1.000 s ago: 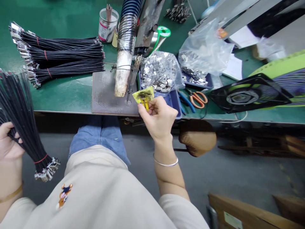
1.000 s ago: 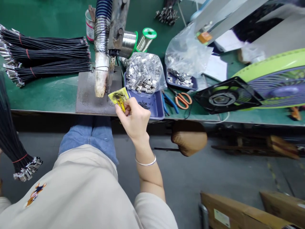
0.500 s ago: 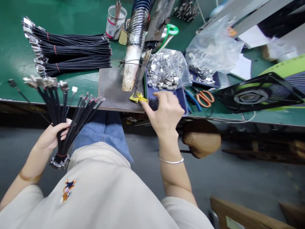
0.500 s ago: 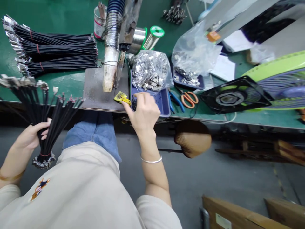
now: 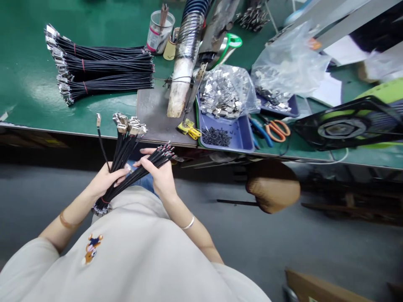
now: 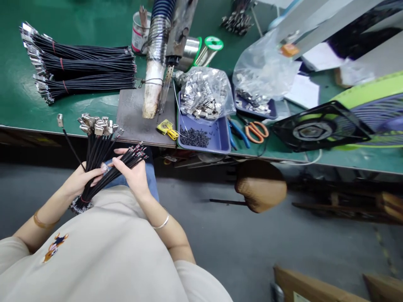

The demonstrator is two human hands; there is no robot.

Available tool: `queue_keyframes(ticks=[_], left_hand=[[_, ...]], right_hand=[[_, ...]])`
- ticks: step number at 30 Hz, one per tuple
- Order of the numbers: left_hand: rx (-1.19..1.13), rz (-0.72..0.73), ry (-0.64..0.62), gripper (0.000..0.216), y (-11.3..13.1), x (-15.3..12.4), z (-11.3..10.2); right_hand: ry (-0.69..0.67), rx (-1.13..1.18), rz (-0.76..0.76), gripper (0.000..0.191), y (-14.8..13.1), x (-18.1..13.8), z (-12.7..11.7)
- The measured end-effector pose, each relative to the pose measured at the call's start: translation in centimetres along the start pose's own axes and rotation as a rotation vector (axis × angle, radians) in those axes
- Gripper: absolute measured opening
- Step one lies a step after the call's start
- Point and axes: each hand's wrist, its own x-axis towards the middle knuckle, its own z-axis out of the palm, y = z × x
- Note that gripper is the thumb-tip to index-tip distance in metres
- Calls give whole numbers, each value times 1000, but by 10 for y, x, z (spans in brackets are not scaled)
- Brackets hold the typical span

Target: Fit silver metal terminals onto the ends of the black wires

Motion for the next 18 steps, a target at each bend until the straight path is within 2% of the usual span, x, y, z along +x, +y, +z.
queue_keyframes(ticks=[2,6,9,12,15,18], left_hand=[[-3,24,62,36,3,-2,-6],[-256,51,280,16,24,-9,-32],[-388,78,385,21,42,-16,-52],[-356,87,427,29,57,-21,-61],[-185,85,381,27,82,-18,-60],[86,109,322,26,123,0,-54]], right_hand=[[-15,72,35,29,-2,-6,0],[-222,124,-29,37,-9,-39,-22],[-441,43,-124,26,-17,-68,-38],[-605,-40,-94,12,-22,-79,-43],[-593,-18,-46,16,-19,-70,-37],[-477,77,-32,20,-11,-54,-26]])
